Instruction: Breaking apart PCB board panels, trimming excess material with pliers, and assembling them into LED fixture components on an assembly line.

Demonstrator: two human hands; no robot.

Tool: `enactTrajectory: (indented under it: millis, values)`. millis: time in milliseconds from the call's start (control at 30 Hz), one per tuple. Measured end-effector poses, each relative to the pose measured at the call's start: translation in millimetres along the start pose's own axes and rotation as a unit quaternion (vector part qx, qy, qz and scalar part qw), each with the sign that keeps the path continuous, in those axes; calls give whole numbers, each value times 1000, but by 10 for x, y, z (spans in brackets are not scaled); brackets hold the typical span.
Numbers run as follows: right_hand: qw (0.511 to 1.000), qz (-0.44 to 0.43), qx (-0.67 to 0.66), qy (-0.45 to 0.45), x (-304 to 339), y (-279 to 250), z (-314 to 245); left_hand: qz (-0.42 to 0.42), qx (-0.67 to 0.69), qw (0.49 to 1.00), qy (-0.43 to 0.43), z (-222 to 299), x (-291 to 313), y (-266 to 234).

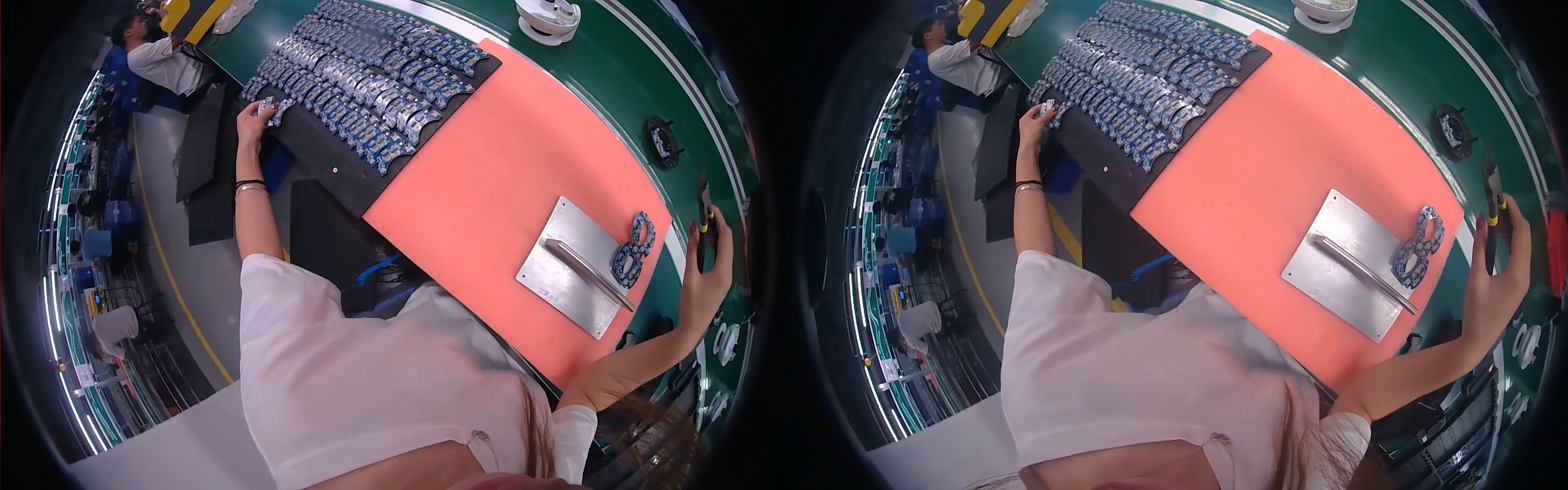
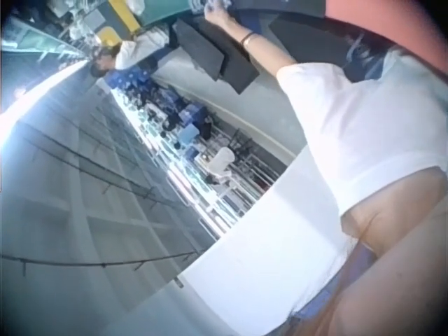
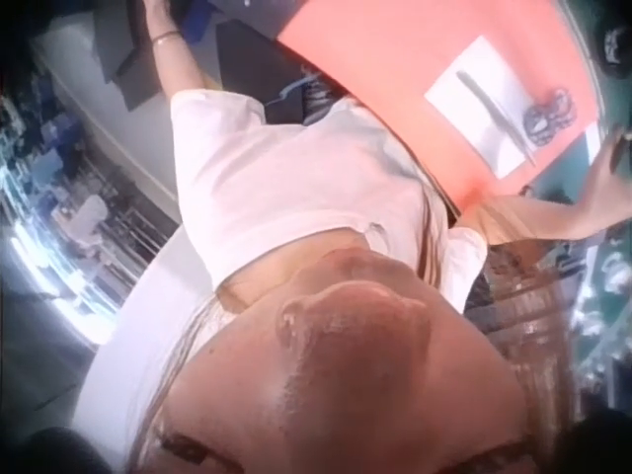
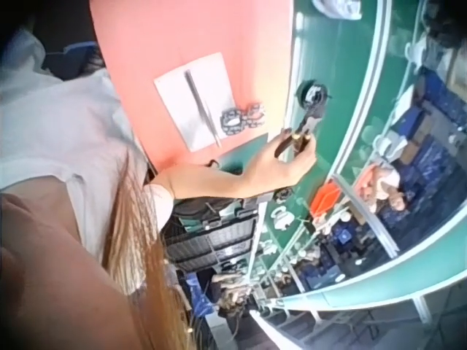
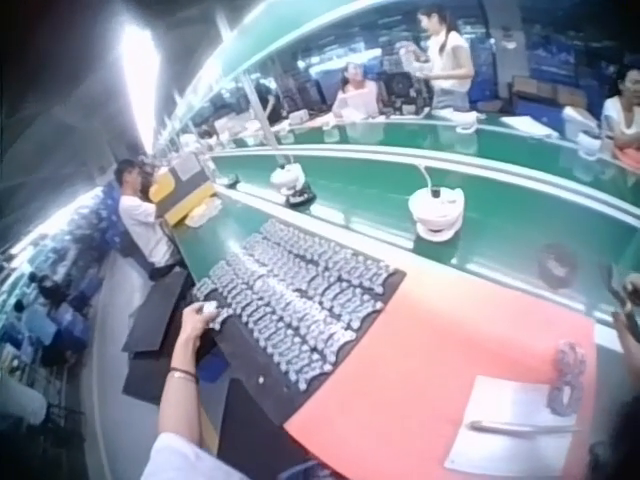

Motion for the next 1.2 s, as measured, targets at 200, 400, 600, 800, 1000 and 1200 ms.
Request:
enactTrajectory:
  millis: [200, 400, 600, 800, 1000, 1200]
  values:
    - [999, -49, 13, 14, 230, 16, -19, -60, -126, 990, 25, -316, -528, -219]
    - [995, -94, 13, 41, 516, 77, 52, -27, -142, 988, 56, -448, -679, -371]
    - [995, -59, -10, 85, 775, 89, 30, 93, -169, 973, 126, -344, -597, -212]
    - [991, -36, -26, 129, 776, 73, -253, 49, -268, 955, 117, 273, 117, 261]
    - [996, -16, -4, 88, 1016, 35, -62, -113, -223, 912, 325, 132, -1881, 1833]
    - [989, 21, 24, 142, 1399, -105, -110, -133, -220, 894, 368, 636, -1985, 3038]
Point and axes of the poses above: each hand's wrist, its own x-axis away from the middle knuckle, its own y-axis out of the palm, z = x × y, the point moved 1 cm from there along -x, towards the middle knuckle, and after that the axes turned 15 degrees about -z, right-handed, at the moved point
